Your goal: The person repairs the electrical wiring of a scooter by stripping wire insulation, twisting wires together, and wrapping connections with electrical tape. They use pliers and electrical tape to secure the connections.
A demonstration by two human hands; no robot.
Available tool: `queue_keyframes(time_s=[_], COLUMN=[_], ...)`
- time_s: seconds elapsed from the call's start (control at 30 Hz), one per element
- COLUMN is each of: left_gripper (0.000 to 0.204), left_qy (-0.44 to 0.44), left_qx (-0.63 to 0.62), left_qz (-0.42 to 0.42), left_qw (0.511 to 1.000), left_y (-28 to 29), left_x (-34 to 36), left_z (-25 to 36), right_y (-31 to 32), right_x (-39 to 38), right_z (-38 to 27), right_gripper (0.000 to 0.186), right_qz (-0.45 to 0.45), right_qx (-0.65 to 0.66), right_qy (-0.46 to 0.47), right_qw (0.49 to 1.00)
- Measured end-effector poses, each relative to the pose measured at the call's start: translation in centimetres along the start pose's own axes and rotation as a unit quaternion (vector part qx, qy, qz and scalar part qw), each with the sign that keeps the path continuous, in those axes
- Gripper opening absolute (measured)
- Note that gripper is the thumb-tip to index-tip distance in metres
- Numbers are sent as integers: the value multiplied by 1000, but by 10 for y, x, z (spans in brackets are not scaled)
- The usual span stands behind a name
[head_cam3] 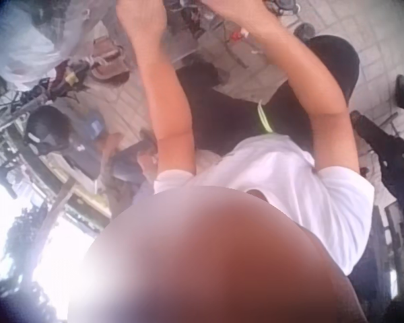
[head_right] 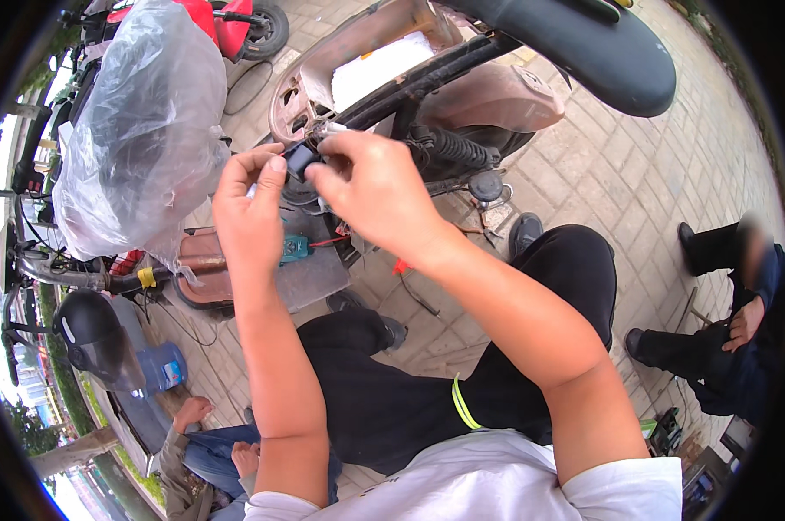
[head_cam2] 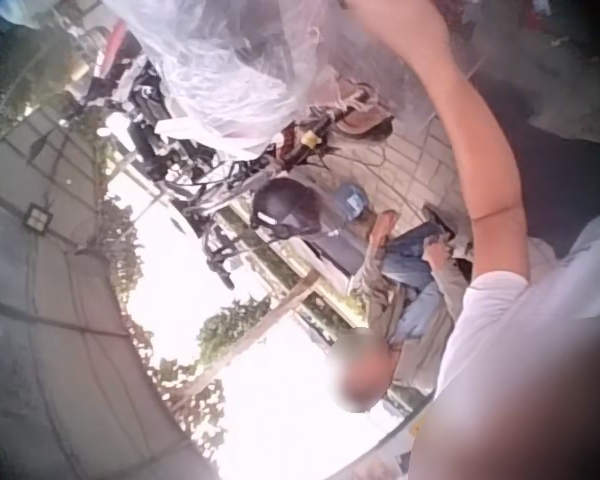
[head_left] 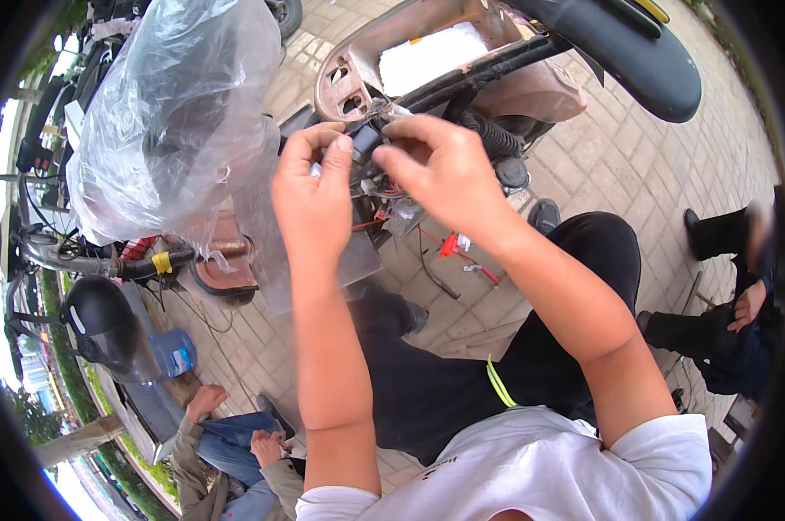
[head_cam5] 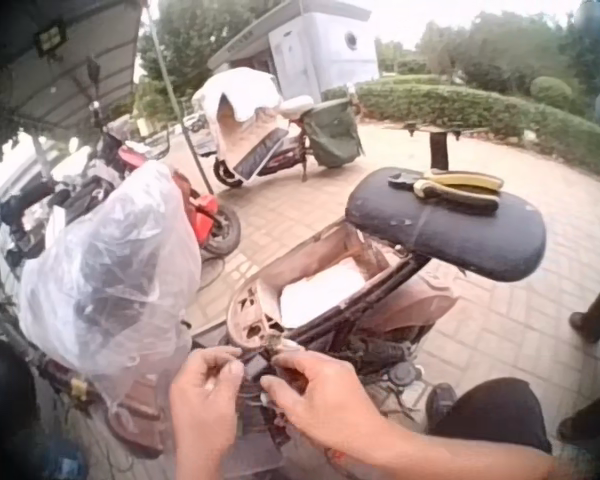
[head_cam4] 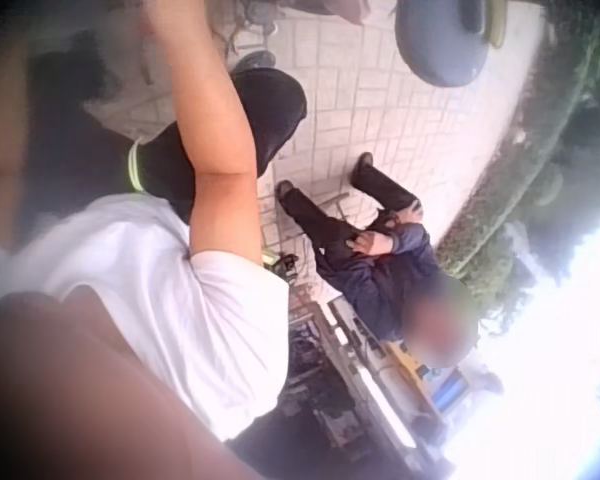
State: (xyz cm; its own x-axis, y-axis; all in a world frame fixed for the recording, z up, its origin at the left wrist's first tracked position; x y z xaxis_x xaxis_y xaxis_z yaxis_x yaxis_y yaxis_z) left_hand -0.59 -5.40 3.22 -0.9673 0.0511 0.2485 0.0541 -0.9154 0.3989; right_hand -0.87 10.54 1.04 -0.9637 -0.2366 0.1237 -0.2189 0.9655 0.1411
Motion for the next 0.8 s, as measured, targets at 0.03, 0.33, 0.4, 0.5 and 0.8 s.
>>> queue_keyframes(time_s=[0.03,0.33,0.4,0.5,0.8], left_gripper=[14,10,10,10,6], left_qy=[26,84,79,48,-149], left_qx=[-31,-153,-138,-83,279], left_qz=[-5,-35,-25,-24,18], left_qw=[999,984,987,995,949], left_y=[3,10,8,7,-3], left_x=[2,5,3,-1,-18], left_z=[-2,-15,-13,-16,13], right_y=[-3,-5,-3,0,12], right_x=[-2,4,4,3,21], right_z=[-6,-10,-9,-11,-38], right_gripper=[27,34,36,37,38], right_qz=[2,-1,-2,-4,56], right_qx=[-37,-72,-52,-29,-87], right_qy=[11,-13,-30,-61,4], right_qw=[999,997,998,998,995])
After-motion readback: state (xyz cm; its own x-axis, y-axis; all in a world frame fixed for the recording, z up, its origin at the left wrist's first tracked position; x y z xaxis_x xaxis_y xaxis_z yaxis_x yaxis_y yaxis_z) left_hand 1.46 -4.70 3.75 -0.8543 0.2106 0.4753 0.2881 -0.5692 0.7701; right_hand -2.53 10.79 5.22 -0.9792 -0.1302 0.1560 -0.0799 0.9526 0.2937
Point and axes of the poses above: each hand's wrist, its own x-axis towards the middle knuckle, its own y-axis out of the back of the hand, z = x × y, the point moved 4 cm from there along x, towards the middle knuckle, and after that the axes turned 12 degrees about -z, right-handed, at the moved point
